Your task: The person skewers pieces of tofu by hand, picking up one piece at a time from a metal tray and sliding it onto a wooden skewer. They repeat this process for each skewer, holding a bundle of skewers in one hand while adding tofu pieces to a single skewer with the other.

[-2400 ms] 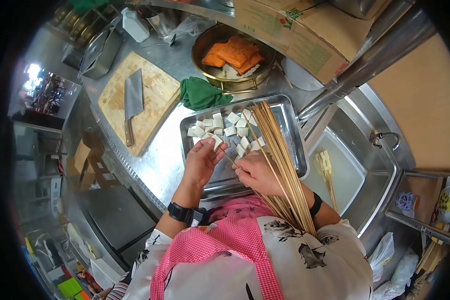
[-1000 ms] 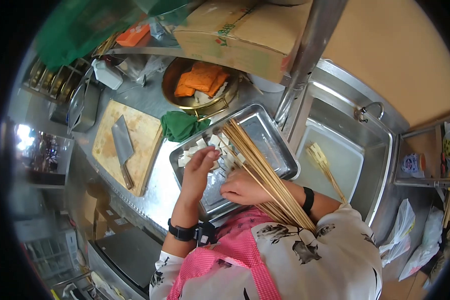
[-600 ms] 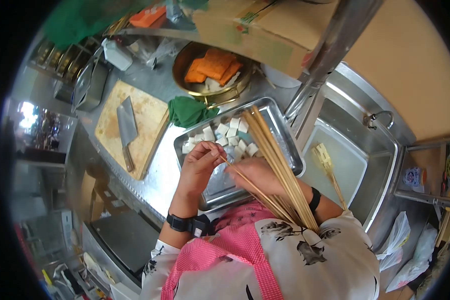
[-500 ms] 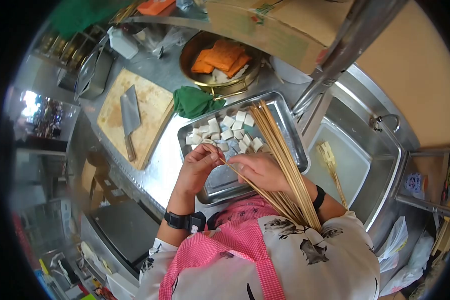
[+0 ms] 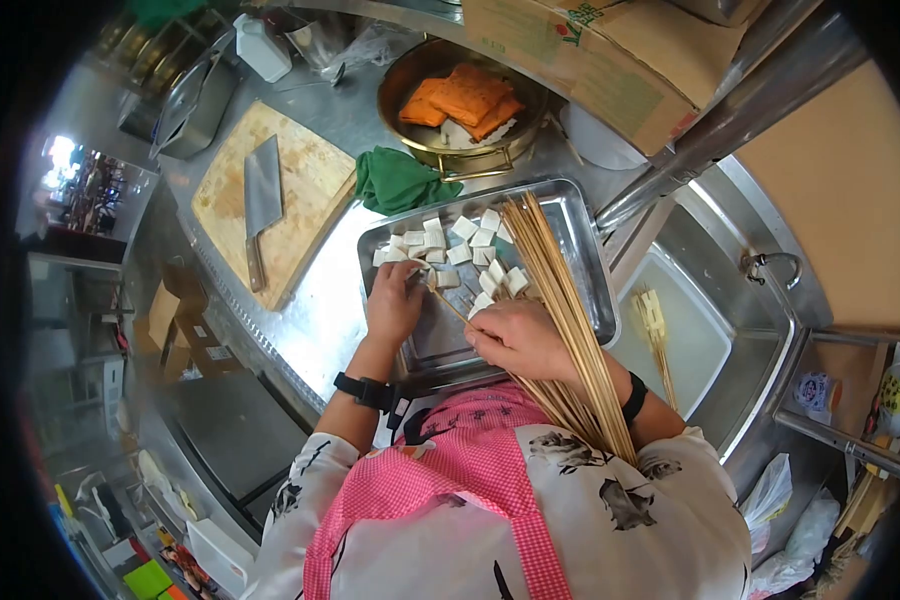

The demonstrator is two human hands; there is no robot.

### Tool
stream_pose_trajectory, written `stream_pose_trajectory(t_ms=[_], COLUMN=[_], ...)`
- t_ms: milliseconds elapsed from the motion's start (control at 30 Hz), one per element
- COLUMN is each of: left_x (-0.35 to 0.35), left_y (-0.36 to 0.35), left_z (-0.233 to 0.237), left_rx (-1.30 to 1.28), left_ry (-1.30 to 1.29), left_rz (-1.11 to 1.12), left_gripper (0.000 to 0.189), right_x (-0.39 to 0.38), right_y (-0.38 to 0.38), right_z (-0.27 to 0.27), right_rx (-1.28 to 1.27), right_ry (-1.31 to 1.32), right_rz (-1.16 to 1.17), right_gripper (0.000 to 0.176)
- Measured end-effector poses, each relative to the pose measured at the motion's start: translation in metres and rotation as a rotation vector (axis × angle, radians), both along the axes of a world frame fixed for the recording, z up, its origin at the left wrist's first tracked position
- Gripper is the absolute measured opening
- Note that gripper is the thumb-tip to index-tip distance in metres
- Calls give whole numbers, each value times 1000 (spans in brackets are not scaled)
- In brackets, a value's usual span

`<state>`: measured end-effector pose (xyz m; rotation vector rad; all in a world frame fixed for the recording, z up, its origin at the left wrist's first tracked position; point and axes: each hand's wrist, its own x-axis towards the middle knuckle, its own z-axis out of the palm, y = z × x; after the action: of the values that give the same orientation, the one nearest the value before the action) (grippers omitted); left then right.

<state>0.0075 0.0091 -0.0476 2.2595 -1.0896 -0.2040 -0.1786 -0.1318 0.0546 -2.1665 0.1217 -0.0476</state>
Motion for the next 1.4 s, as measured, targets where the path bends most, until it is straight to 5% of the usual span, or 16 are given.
stream_pose_trajectory(t_ms=[100,333,433,567,700,900,1400], left_x=[-11,-20,-11,-12,-13,-18,-34], left_y=[-10,-11,-11,-12,-13,-18,-16], left_z=[10,-23,-37,3,39,54,62], left_rx=[97,58,40,-572,-716,-725,-705], left_ry=[132,-49,368,1412,1698,1752,1567], left_rz=[35,-87,43,307,318,380,313], left_gripper=[39,50,47,35,31,18,20], right_x=[-1,1,0,-1,1,-1,-1], right_y=[-1,-1,-3,-2,0,-1,0], right_z=[-1,-3,-2,-2,-3,-1,4], right_rx=[10,1,5,-13,-43,-21,36], right_ry=[-50,-62,-27,-14,-26,-16,32], right_rz=[-25,-4,-3,2,14,17,-29], right_gripper=[18,18,19,18,19,19,17])
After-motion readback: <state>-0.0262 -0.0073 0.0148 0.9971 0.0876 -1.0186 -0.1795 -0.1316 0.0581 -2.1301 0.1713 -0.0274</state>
